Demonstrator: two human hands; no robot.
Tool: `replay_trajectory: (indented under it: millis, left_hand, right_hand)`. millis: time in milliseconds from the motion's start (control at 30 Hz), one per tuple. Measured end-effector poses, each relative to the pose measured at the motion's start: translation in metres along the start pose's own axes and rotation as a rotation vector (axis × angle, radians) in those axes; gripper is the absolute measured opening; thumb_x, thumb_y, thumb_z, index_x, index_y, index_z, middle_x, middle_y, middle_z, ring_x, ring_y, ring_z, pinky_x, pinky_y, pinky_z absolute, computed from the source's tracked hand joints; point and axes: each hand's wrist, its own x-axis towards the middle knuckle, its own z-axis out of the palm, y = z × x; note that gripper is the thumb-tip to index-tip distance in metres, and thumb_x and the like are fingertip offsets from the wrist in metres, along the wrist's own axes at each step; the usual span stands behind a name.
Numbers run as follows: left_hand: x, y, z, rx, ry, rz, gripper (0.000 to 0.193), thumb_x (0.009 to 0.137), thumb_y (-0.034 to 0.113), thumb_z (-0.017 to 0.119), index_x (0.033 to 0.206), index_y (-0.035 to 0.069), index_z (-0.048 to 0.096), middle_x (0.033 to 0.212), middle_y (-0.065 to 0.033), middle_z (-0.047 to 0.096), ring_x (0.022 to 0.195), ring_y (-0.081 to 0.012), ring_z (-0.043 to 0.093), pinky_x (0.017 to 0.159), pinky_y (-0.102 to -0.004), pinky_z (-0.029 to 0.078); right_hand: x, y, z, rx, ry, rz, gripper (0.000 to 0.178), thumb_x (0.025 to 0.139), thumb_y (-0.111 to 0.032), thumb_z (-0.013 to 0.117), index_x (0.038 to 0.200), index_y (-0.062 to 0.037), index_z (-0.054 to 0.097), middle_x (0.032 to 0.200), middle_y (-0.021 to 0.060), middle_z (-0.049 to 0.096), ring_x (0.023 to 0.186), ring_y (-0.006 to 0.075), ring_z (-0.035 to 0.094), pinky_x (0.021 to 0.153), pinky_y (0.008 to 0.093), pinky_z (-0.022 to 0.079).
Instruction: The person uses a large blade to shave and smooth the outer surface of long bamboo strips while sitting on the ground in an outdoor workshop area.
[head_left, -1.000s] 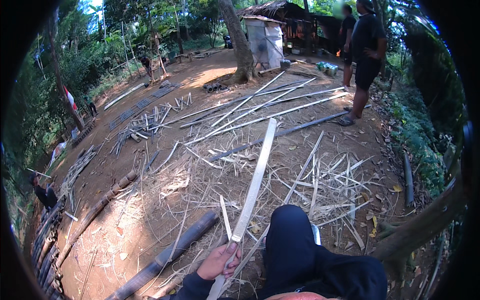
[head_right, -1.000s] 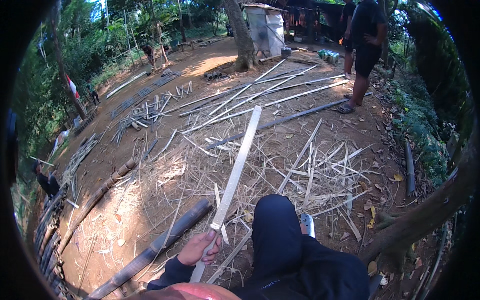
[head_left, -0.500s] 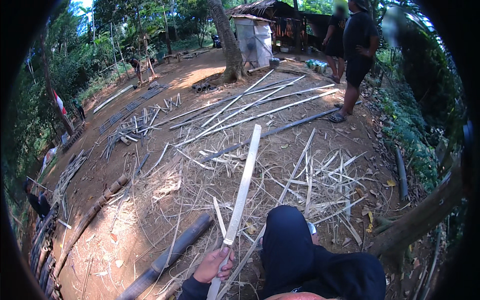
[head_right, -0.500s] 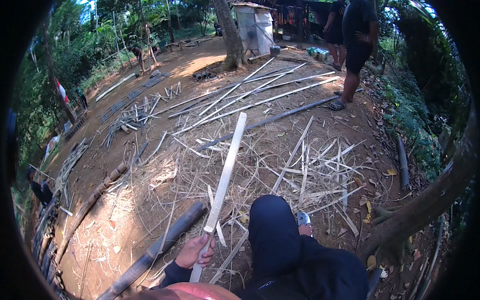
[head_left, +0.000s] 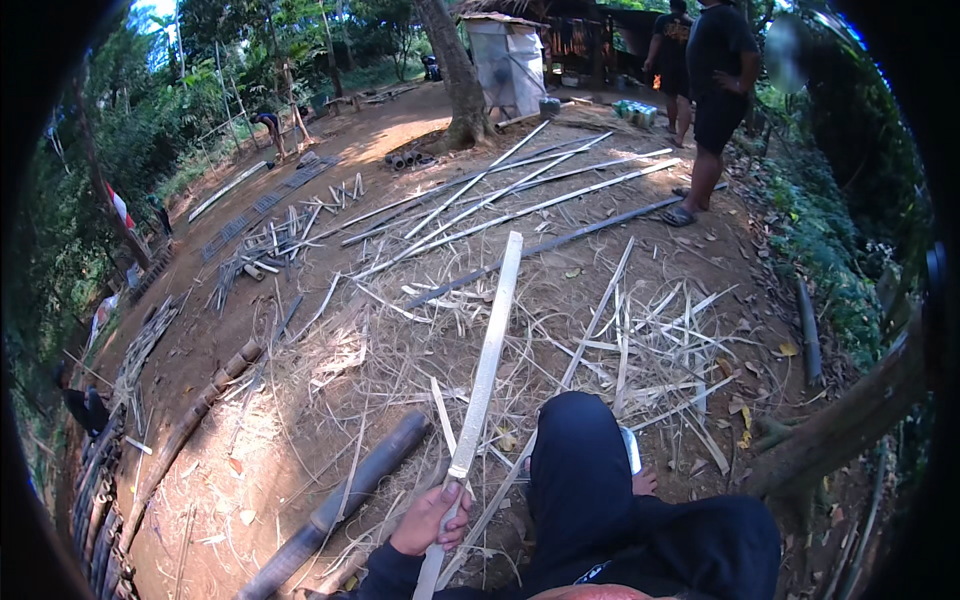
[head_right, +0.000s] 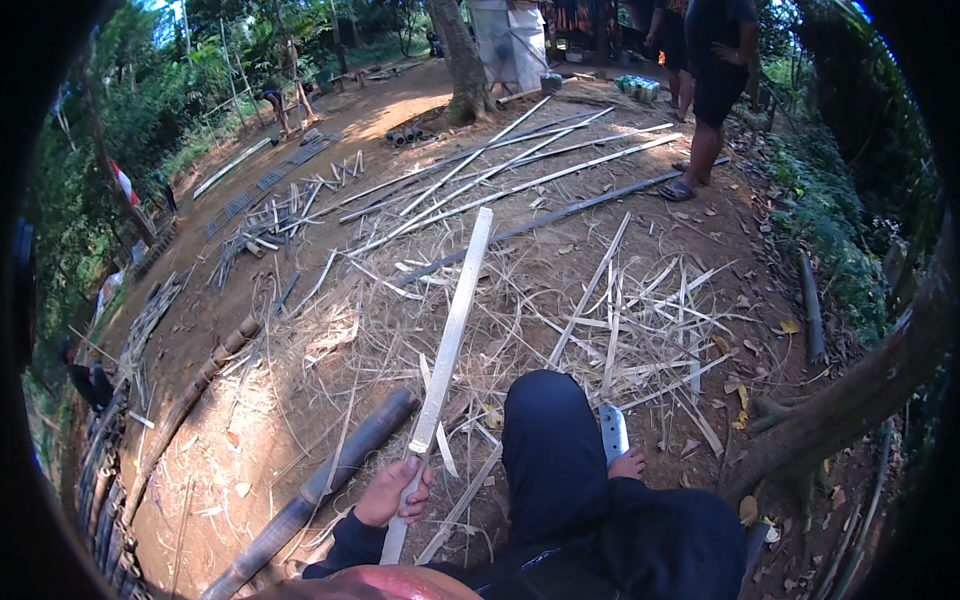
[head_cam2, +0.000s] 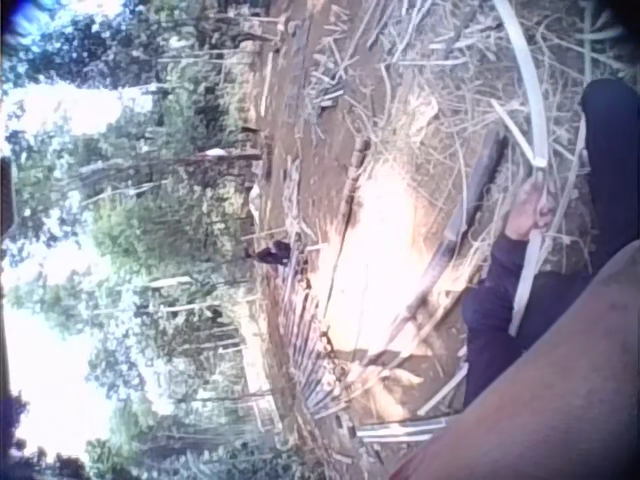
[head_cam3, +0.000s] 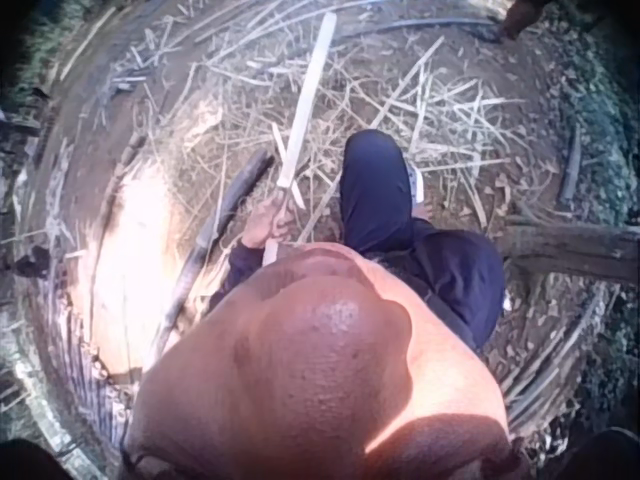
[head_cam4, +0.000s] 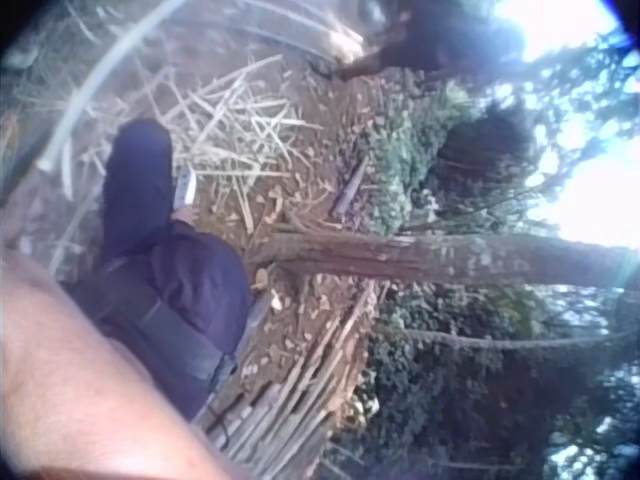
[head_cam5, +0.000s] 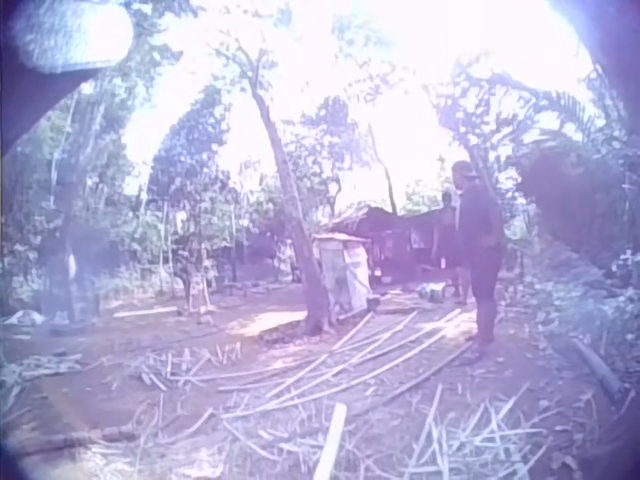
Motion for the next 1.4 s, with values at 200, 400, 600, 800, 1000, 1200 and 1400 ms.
replay_trajectory:
  millis: [200, 400, 600, 800, 1000, 1200, 1400]
  left_hand:
    - [-0.005, 0.007, 0.006, -0.007, -0.031, -0.019, 0.041, 0.104, 0.049, 0.039, 0.098, 0.009, 0.048, 0.064, 0.0025, 0.037, 0.044, -0.0064, 0.035, 0.044, -0.0234, 0.036]
    - [-0.003, 0.006, 0.0, -0.04, 0.001, 0.018, 0.04, 0.105, 0.047, 0.038, 0.097, 0.009, 0.047, 0.063, 0.0031, 0.036, 0.043, -0.0046, 0.033, 0.041, -0.0205, 0.033]
    - [-0.007, 0.005, -0.001, -0.048, -0.006, 0.015, 0.04, 0.104, 0.048, 0.039, 0.096, 0.009, 0.047, 0.063, 0.0034, 0.036, 0.042, -0.004, 0.033, 0.04, -0.0199, 0.033]
    - [-0.002, 0.008, -0.002, -0.1, -0.082, 0.029, 0.039, 0.105, 0.047, 0.038, 0.098, 0.01, 0.046, 0.063, 0.0037, 0.035, 0.042, -0.0038, 0.033, 0.04, -0.0196, 0.034]
    - [-0.021, 0.005, -0.003, -0.003, -0.022, 0.04, 0.052, 0.103, 0.053, 0.034, 0.105, 0.003, 0.051, 0.067, -0.0028, 0.048, 0.044, -0.0092, 0.047, 0.043, -0.0253, 0.047]
    - [-0.017, -0.006, -0.004, -0.074, -0.002, -0.014, 0.055, 0.102, 0.056, 0.033, 0.099, 0.005, 0.051, 0.064, 0.0007, 0.041, 0.041, -0.0064, 0.037, 0.037, -0.0234, 0.038]
    - [-0.024, -0.004, -0.009, -0.151, 0.029, -0.019, 0.054, 0.101, 0.059, 0.036, 0.095, 0.007, 0.05, 0.061, 0.0046, 0.033, 0.04, -0.003, 0.027, 0.034, -0.0203, 0.028]
  right_hand:
    - [-0.011, 0.007, -0.012, 0.066, -0.099, -0.092, 0.048, 0.093, -0.023, 0.053, 0.138, -0.0081, 0.043, 0.119, 0.017, 0.053, 0.108, 0.0347, 0.056, 0.084, 0.0522, 0.051]
    - [-0.011, 0.031, -0.03, 0.299, -0.332, -0.111, 0.046, 0.092, -0.021, 0.056, 0.134, -0.0029, 0.047, 0.109, 0.0163, 0.056, 0.101, 0.0338, 0.059, 0.081, 0.0519, 0.052]
    - [0.001, 0.039, -0.055, 0.931, -0.743, 0.13, 0.045, 0.09, -0.019, 0.059, 0.129, 0.0022, 0.051, 0.099, 0.0156, 0.06, 0.094, 0.0329, 0.063, 0.078, 0.0516, 0.053]
    - [0.081, 0.095, -0.057, 0.919, -0.773, -0.013, 0.038, 0.089, -0.017, 0.062, 0.119, 0.0063, 0.057, 0.087, 0.0141, 0.063, 0.081, 0.0307, 0.066, 0.071, 0.0497, 0.055]
    - [0.01, -0.012, -0.242, 0.94, -0.457, -0.09, 0.017, 0.094, -0.017, 0.055, 0.091, -0.0018, 0.061, 0.067, 0.0069, 0.059, 0.054, 0.0183, 0.06, 0.049, 0.0337, 0.049]
    - [-0.03, -0.109, -0.414, 0.713, 0.361, -0.913, 0.032, 0.1, -0.02, 0.055, 0.129, -0.0066, 0.059, 0.075, 0.0133, 0.061, 0.061, 0.0216, 0.057, 0.056, 0.0369, 0.044]
    - [-0.14, -0.199, -0.476, 0.111, 0.387, -1.613, 0.065, 0.089, -0.015, 0.062, 0.149, -0.0282, 0.04, 0.081, 0.0072, 0.052, 0.063, 0.0224, 0.057, 0.053, 0.0362, 0.046]
